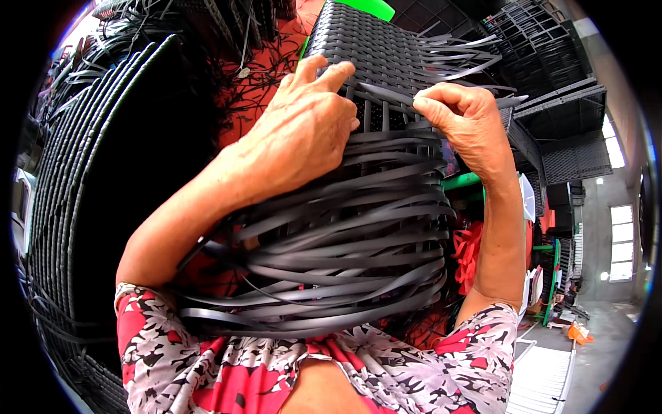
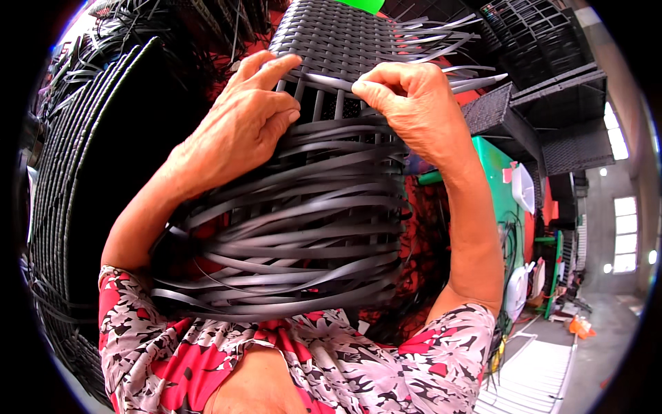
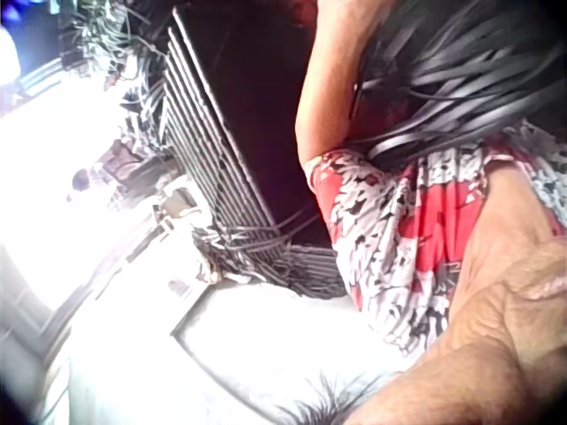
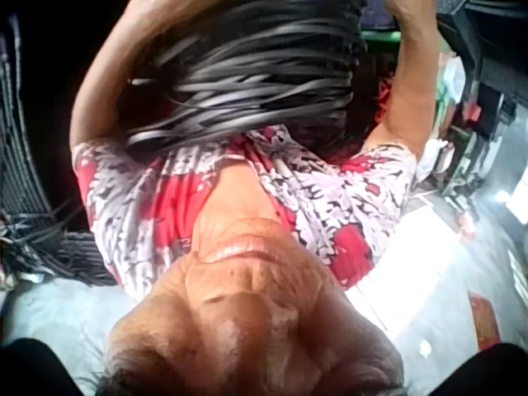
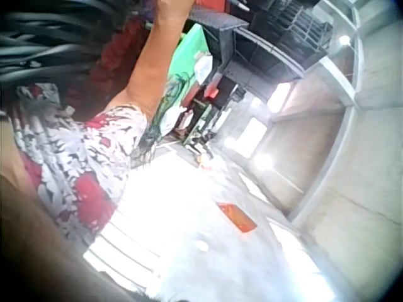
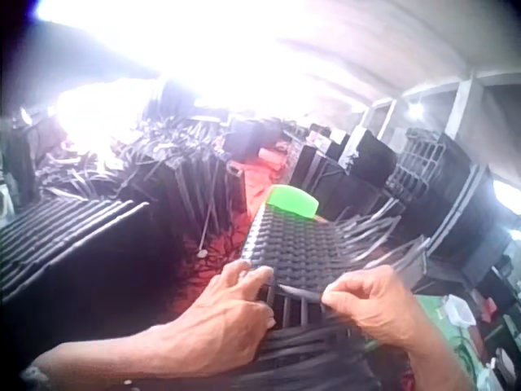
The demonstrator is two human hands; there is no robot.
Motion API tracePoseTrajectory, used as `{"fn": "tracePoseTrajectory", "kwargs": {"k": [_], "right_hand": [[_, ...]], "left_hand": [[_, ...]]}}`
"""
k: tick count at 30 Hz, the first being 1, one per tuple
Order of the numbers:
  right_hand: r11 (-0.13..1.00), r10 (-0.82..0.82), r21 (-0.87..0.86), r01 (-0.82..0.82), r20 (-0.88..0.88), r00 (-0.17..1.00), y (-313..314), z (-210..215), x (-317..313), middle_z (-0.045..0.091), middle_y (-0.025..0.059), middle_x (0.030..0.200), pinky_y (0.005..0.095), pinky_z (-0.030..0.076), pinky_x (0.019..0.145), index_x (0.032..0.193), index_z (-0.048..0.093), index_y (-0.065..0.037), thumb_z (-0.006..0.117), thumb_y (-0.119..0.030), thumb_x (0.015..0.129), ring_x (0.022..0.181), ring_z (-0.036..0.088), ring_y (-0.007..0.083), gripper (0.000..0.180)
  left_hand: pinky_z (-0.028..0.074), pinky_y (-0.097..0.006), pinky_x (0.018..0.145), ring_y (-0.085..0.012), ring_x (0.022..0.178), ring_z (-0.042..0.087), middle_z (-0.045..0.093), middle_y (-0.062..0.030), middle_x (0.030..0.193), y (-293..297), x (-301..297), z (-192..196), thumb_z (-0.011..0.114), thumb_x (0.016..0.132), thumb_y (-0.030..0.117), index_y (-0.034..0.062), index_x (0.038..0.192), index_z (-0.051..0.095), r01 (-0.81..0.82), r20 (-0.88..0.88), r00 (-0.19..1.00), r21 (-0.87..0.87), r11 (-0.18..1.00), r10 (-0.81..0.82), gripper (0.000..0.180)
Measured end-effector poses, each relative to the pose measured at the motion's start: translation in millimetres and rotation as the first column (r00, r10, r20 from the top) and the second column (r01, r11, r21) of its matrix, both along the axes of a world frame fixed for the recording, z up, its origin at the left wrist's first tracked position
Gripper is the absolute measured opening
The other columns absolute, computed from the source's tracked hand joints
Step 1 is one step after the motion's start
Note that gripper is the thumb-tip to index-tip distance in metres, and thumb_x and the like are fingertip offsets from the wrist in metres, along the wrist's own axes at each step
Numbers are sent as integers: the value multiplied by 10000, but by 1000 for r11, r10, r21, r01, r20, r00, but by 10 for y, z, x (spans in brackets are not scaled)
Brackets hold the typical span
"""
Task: The person weaves black plastic strips into a furniture component, using a flat metal tool to tuck the strips into the frame.
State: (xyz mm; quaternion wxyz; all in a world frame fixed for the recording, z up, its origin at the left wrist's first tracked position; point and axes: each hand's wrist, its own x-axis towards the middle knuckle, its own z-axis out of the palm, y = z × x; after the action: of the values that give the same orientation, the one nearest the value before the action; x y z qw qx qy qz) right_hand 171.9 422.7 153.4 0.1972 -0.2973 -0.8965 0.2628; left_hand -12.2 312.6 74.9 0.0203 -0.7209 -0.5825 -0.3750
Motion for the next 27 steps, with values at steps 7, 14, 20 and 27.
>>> {"fn": "tracePoseTrajectory", "kwargs": {"k": [7,14,20,27], "right_hand": [[995,-74,89,51,271,960,-35,114,52,444,76,503,285,385,490,673,587,59,606,-124,747,494,444,94,197],[988,84,-145,-47,260,962,150,-6,106,450,21,545,279,372,503,713,587,44,621,-131,767,536,431,83,186],[996,85,16,-87,88,993,116,-81,84,567,55,661,295,428,560,831,649,32,642,-144,803,568,512,110,178],[908,45,-401,-119,-188,981,-89,-20,-111,640,44,729,205,426,500,1009,659,24,594,-157,902,540,528,58,221]], "left_hand": [[252,-507,1084,-393,1353,225,275,-181,1468,199,-123,10,541,825,65,17,963,663,131,-268,947,-172,976,-174,191],[107,-554,1107,-404,1387,141,259,-196,1484,390,7,-12,518,835,179,32,924,666,109,-257,950,-255,961,-176,227],[331,-391,1026,-274,1208,441,486,-124,1315,487,-63,104,686,675,59,31,723,680,250,321,928,-158,955,-190,56],[366,-260,911,-99,1019,521,515,-89,1206,391,-231,481,646,807,128,12,797,655,344,651,714,-5,939,-258,116]]}}
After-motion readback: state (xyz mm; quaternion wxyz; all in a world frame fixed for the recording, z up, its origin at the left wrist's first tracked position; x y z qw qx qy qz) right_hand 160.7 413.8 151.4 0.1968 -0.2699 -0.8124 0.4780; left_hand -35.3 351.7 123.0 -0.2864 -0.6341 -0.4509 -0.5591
